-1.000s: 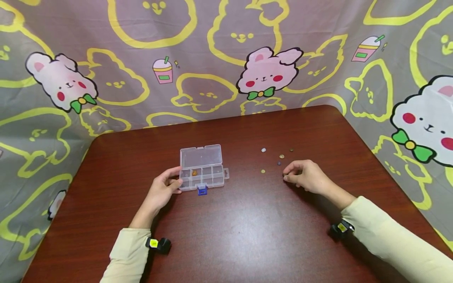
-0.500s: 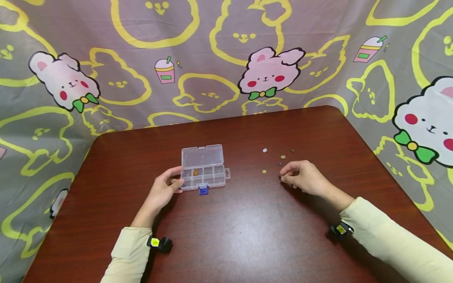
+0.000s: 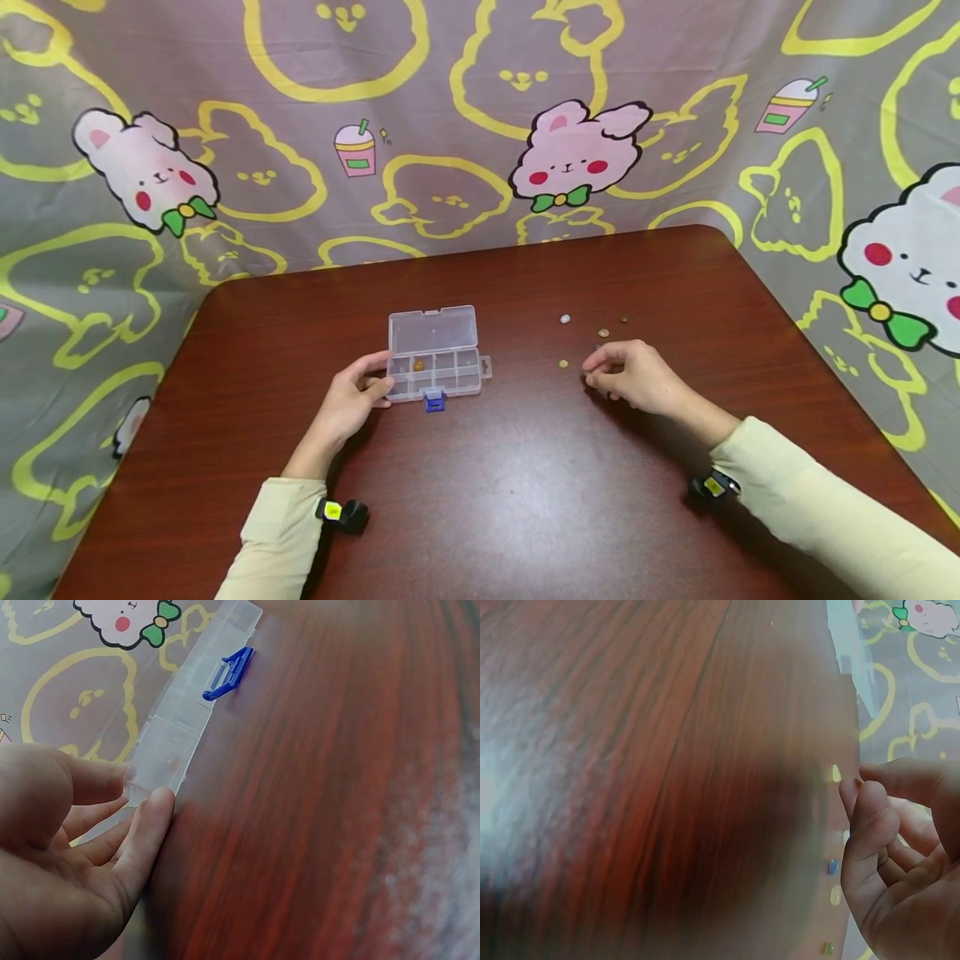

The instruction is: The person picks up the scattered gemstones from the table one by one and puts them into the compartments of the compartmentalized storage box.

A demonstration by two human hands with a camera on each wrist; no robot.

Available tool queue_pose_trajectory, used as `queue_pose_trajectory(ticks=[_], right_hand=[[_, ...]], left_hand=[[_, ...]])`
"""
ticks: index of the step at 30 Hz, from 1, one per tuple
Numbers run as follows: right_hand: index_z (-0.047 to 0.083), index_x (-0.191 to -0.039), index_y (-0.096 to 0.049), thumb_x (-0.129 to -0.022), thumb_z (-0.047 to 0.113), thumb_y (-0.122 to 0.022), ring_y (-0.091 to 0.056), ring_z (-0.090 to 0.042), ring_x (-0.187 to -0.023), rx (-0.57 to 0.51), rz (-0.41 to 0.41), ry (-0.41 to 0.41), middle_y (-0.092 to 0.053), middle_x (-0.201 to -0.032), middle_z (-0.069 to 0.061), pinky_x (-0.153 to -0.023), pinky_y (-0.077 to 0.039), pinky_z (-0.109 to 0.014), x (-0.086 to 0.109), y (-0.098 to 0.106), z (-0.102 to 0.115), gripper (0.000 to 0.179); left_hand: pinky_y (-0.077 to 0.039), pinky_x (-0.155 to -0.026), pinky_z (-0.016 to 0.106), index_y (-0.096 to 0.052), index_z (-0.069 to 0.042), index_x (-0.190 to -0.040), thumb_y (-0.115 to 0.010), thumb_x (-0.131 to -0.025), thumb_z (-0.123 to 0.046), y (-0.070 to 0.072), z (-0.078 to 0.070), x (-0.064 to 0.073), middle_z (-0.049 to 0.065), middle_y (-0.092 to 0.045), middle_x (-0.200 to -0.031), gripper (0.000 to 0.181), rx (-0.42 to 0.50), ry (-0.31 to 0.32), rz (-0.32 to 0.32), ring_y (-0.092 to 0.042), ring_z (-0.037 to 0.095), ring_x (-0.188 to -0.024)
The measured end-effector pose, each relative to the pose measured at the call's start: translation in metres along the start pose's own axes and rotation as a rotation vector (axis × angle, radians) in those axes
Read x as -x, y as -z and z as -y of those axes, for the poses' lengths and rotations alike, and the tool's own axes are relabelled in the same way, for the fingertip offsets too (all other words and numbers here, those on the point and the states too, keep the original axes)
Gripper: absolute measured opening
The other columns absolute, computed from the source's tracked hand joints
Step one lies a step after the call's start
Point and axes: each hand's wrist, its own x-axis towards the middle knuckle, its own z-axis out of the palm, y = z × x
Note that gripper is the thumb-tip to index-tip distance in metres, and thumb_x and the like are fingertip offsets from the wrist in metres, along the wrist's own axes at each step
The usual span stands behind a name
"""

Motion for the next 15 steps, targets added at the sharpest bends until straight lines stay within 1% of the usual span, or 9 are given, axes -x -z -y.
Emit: queue_pose_trajectory(ticks=[7,15], right_hand=[[0.004,-0.096,-0.075,-0.088,0.003,-0.073,-0.055,-0.021,-0.05,0.003,0.007,0.015,-0.066,-0.07,-0.007,-0.035,-0.041,-0.027,-0.003,-0.005,0.004,0.009],[0.004,-0.098,-0.076,-0.088,0.005,-0.075,-0.057,-0.023,-0.053,0.003,0.018,0.034,-0.069,-0.073,-0.007,-0.035,-0.041,-0.026,-0.01,-0.011,0.011,0.01]], left_hand=[[-0.059,-0.07,0.024,-0.049,0.005,-0.142,-0.057,-0.098,0.007,-0.001,-0.001,-0.001,0.027,-0.051,-0.139,0.045,-0.005,0.007,0.001,-0.06,0.019,-0.092],[-0.059,-0.07,0.024,-0.049,0.004,-0.143,-0.057,-0.098,0.006,0.0,-0.002,0.001,0.026,-0.05,-0.141,0.045,-0.011,0.012,-0.002,-0.06,0.021,-0.094]])
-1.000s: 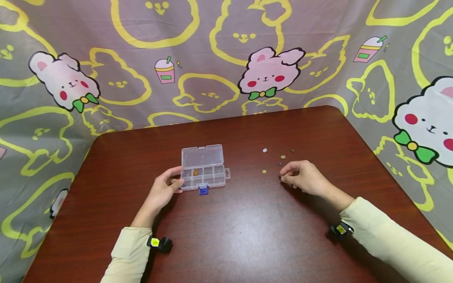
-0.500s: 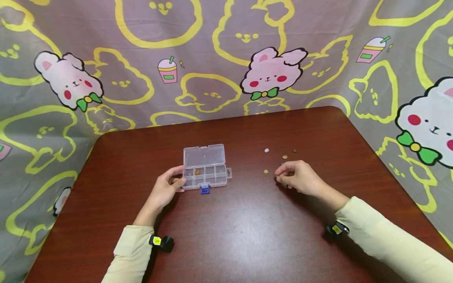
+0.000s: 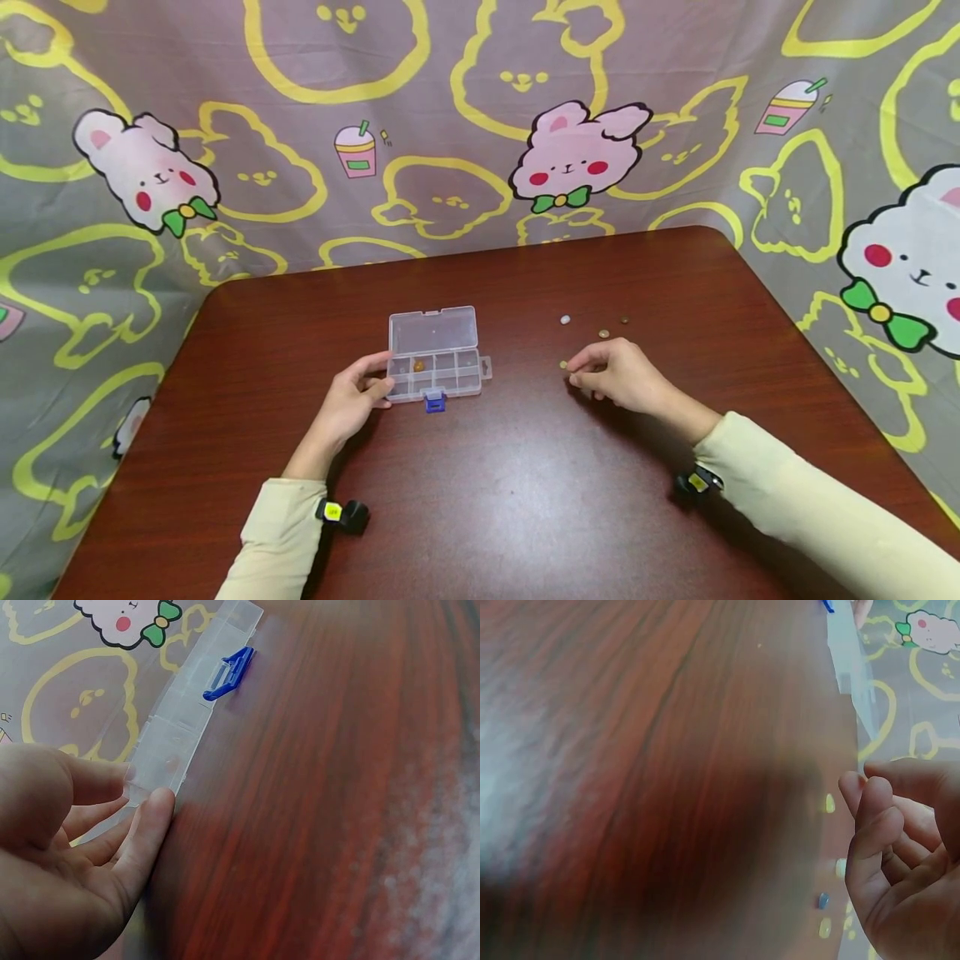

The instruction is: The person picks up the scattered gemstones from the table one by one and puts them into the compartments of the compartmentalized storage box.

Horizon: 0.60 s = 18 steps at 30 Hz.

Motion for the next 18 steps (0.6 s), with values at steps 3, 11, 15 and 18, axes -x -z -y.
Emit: queue_pose_trajectory(ticks=[3,11,15,18], right_hand=[[0.003,-0.098,-0.076,-0.088,0.004,-0.075,-0.058,-0.021,-0.054,-0.001,0.01,0.012,-0.071,-0.076,-0.008,-0.037,-0.042,-0.026,-0.003,-0.003,0.003,0.01],[0.0,-0.097,-0.075,-0.088,0.002,-0.075,-0.059,-0.018,-0.053,-0.008,0.025,0.049,-0.072,-0.077,-0.009,-0.047,-0.045,-0.024,-0.013,-0.015,0.014,0.009],[-0.002,-0.097,-0.074,-0.087,-0.001,-0.074,-0.06,-0.022,-0.054,-0.042,0.045,0.058,-0.072,-0.078,-0.012,-0.044,-0.047,-0.025,-0.017,-0.02,0.019,0.009],[-0.003,-0.097,-0.073,-0.088,-0.001,-0.074,-0.061,-0.024,-0.054,-0.05,0.057,0.072,-0.072,-0.079,-0.013,-0.045,-0.048,-0.025,-0.021,-0.024,0.023,0.009]], left_hand=[[-0.059,-0.07,0.024,-0.049,0.004,-0.143,-0.057,-0.098,0.006,0.0,0.001,0.0,0.025,-0.05,-0.142,0.045,-0.001,0.005,-0.002,-0.06,0.02,-0.094],[-0.059,-0.07,0.024,-0.049,0.004,-0.143,-0.057,-0.098,0.007,0.001,0.002,0.0,0.026,-0.051,-0.14,0.045,0.007,0.0,-0.002,-0.06,0.019,-0.092],[-0.059,-0.07,0.024,-0.05,0.005,-0.142,-0.057,-0.098,0.007,0.001,0.002,0.0,0.027,-0.051,-0.139,0.045,0.006,-0.007,-0.003,-0.06,0.019,-0.093],[-0.059,-0.07,0.024,-0.05,0.005,-0.142,-0.057,-0.098,0.007,0.0,0.002,-0.001,0.027,-0.052,-0.138,0.044,0.012,-0.016,-0.001,-0.06,0.019,-0.093]])
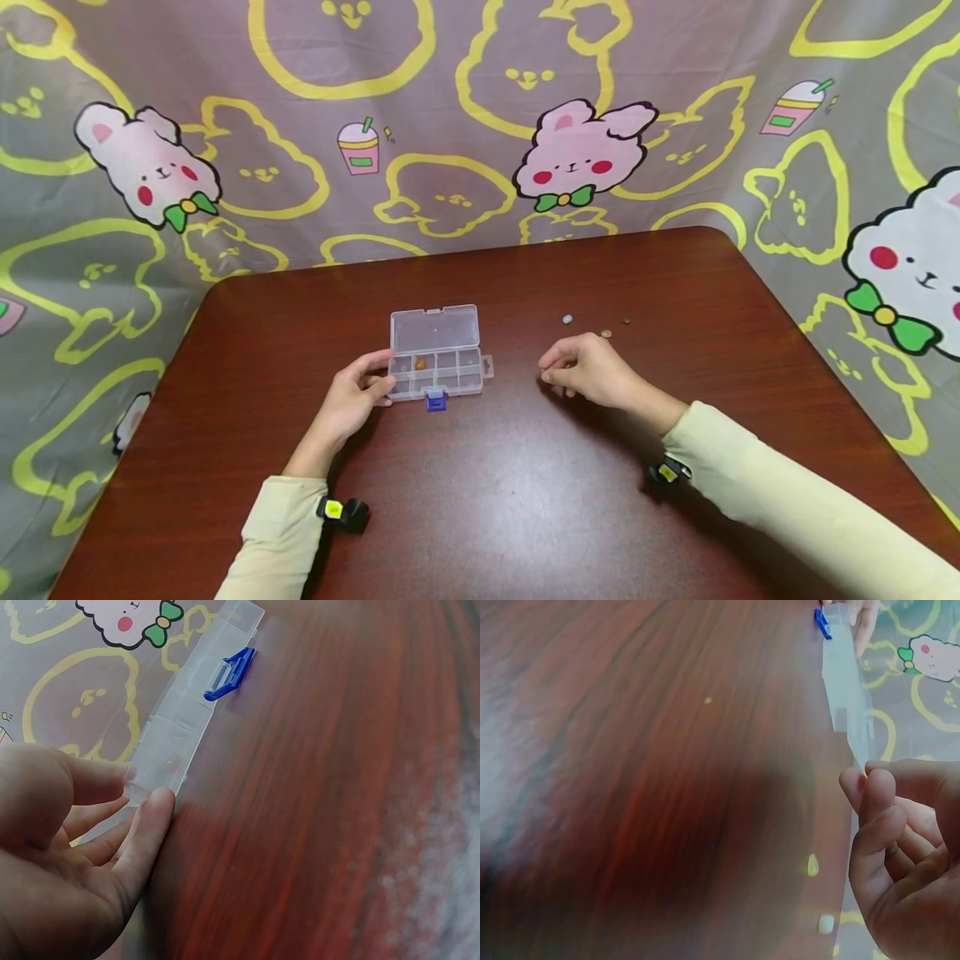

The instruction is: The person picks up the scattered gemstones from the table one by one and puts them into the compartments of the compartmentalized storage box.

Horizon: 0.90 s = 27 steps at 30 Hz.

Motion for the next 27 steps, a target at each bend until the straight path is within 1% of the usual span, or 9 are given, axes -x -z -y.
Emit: queue_pose_trajectory(ticks=[4,10,15,23,27], right_hand=[[-0.003,-0.097,-0.074,-0.088,-0.001,-0.074,-0.061,-0.023,-0.054,0.007,0.008,0.017,-0.073,-0.079,-0.012,-0.046,-0.05,-0.026,-0.007,-0.005,0.004,0.009],[0.0,-0.094,-0.074,-0.087,0.0,-0.075,-0.061,-0.021,-0.052,0.027,0.007,0.019,-0.073,-0.079,-0.01,-0.048,-0.051,-0.027,-0.016,-0.013,0.011,0.007],[0.0,-0.093,-0.074,-0.087,0.0,-0.074,-0.062,-0.024,-0.052,0.023,0.011,0.053,-0.073,-0.078,-0.011,-0.049,-0.053,-0.028,-0.022,-0.019,0.017,0.006],[0.0,-0.091,-0.074,-0.087,0.0,-0.075,-0.063,-0.031,-0.054,-0.009,0.017,0.08,-0.073,-0.079,-0.013,-0.05,-0.053,-0.029,-0.036,-0.031,0.027,0.004],[0.0,-0.09,-0.074,-0.086,0.0,-0.075,-0.062,-0.03,-0.053,-0.016,0.015,0.092,-0.073,-0.077,-0.013,-0.05,-0.053,-0.029,-0.044,-0.039,0.03,0.005]], left_hand=[[-0.059,-0.069,0.024,-0.05,0.006,-0.141,-0.057,-0.097,0.008,0.0,-0.001,-0.001,0.028,-0.053,-0.137,0.044,0.002,-0.011,-0.001,-0.061,0.018,-0.092],[-0.059,-0.069,0.025,-0.05,0.006,-0.141,-0.057,-0.098,0.007,0.0,-0.001,-0.002,0.027,-0.053,-0.137,0.044,-0.009,-0.018,0.002,-0.06,0.018,-0.092],[-0.059,-0.069,0.025,-0.05,0.006,-0.141,-0.057,-0.097,0.008,0.0,0.0,-0.002,0.027,-0.053,-0.137,0.044,-0.009,-0.015,-0.001,-0.061,0.018,-0.091],[-0.059,-0.069,0.025,-0.05,0.004,-0.142,-0.058,-0.098,0.007,0.001,0.0,-0.001,0.026,-0.052,-0.139,0.045,-0.011,-0.004,-0.004,-0.061,0.02,-0.091],[-0.059,-0.069,0.025,-0.05,0.004,-0.142,-0.057,-0.098,0.007,0.001,0.0,0.0,0.026,-0.051,-0.14,0.045,-0.005,-0.001,-0.002,-0.061,0.019,-0.092]])
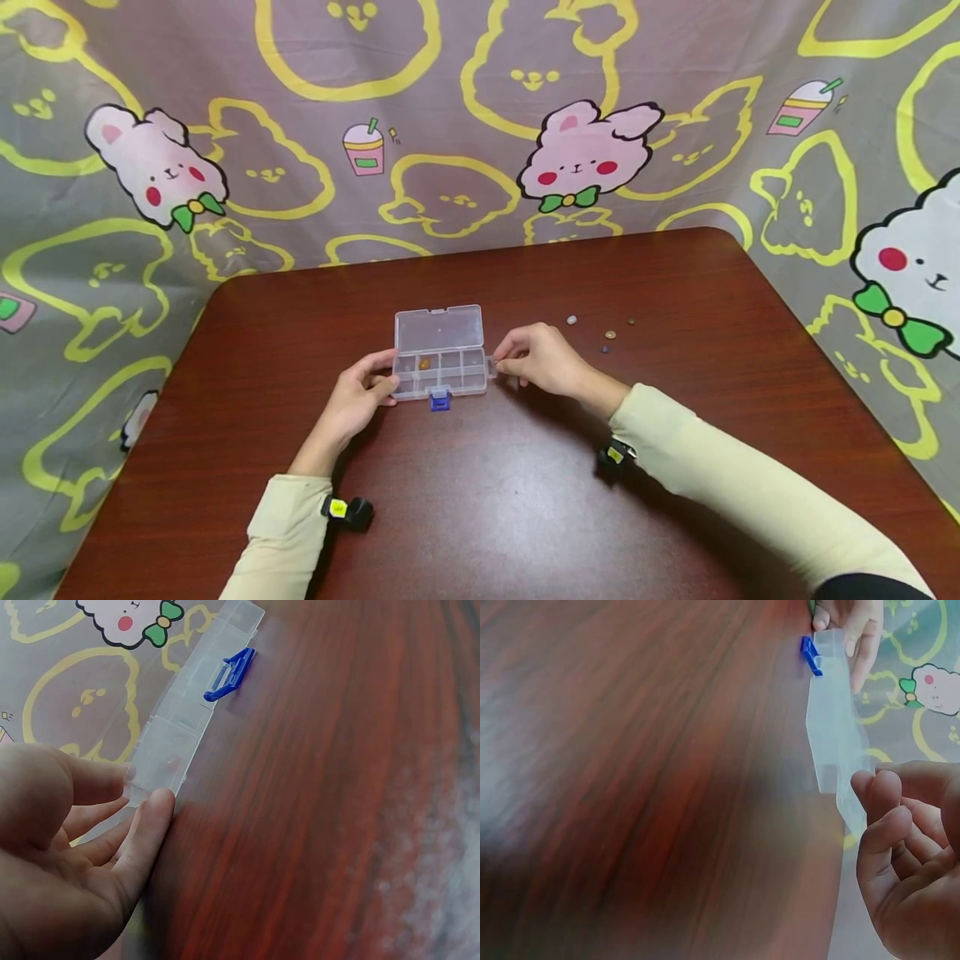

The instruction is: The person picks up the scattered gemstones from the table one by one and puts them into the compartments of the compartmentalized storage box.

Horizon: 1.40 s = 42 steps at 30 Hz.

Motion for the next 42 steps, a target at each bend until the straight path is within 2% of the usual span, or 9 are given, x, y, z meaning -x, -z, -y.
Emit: queue_pose_trajectory(ticks=[7,14,30,38,42], right_hand=[[-0.001,-0.091,-0.074,-0.086,0.0,-0.074,-0.062,-0.025,-0.052,0.005,0.005,0.02,-0.072,-0.075,-0.012,-0.05,-0.052,-0.027,-0.014,-0.012,0.008,0.005],[0.0,-0.091,-0.075,-0.087,0.001,-0.074,-0.057,-0.013,-0.049,0.034,0.006,0.051,-0.069,-0.072,-0.003,-0.05,-0.05,-0.024,-0.027,-0.023,0.014,0.004],[0.002,-0.089,-0.075,-0.087,0.004,-0.075,-0.058,-0.008,-0.049,0.099,0.021,0.065,-0.069,-0.075,0.0,-0.049,-0.053,-0.023,-0.045,-0.037,0.02,0.003],[0.004,-0.088,-0.076,-0.085,0.005,-0.077,-0.06,-0.008,-0.067,0.182,0.008,0.102,-0.072,-0.077,0.0,-0.062,-0.05,-0.021,-0.051,-0.044,0.021,0.003],[0.004,-0.088,-0.076,-0.084,0.005,-0.077,-0.061,-0.008,-0.067,0.189,0.007,0.096,-0.071,-0.076,0.001,-0.063,-0.05,-0.021,-0.052,-0.046,0.022,0.004]], left_hand=[[-0.059,-0.069,0.025,-0.05,0.005,-0.142,-0.057,-0.097,0.008,0.0,0.0,0.0,0.027,-0.051,-0.139,0.045,0.011,-0.007,-0.002,-0.061,0.018,-0.091],[-0.059,-0.069,0.025,-0.051,0.004,-0.142,-0.057,-0.097,0.007,0.0,0.0,0.0,0.026,-0.051,-0.139,0.045,0.014,-0.003,-0.005,-0.06,0.015,-0.089],[-0.059,-0.069,0.025,-0.051,0.004,-0.142,-0.057,-0.097,0.008,-0.001,0.0,0.0,0.026,-0.052,-0.138,0.045,0.003,0.002,-0.01,-0.061,0.018,-0.091],[-0.059,-0.069,0.025,-0.051,0.004,-0.141,-0.057,-0.097,0.007,-0.001,-0.001,0.0,0.026,-0.053,-0.137,0.045,0.0,0.001,-0.015,-0.06,0.018,-0.091],[-0.059,-0.069,0.025,-0.051,0.004,-0.141,-0.057,-0.097,0.007,-0.001,0.0,0.0,0.026,-0.053,-0.137,0.045,-0.002,0.0,-0.013,-0.061,0.019,-0.091]])
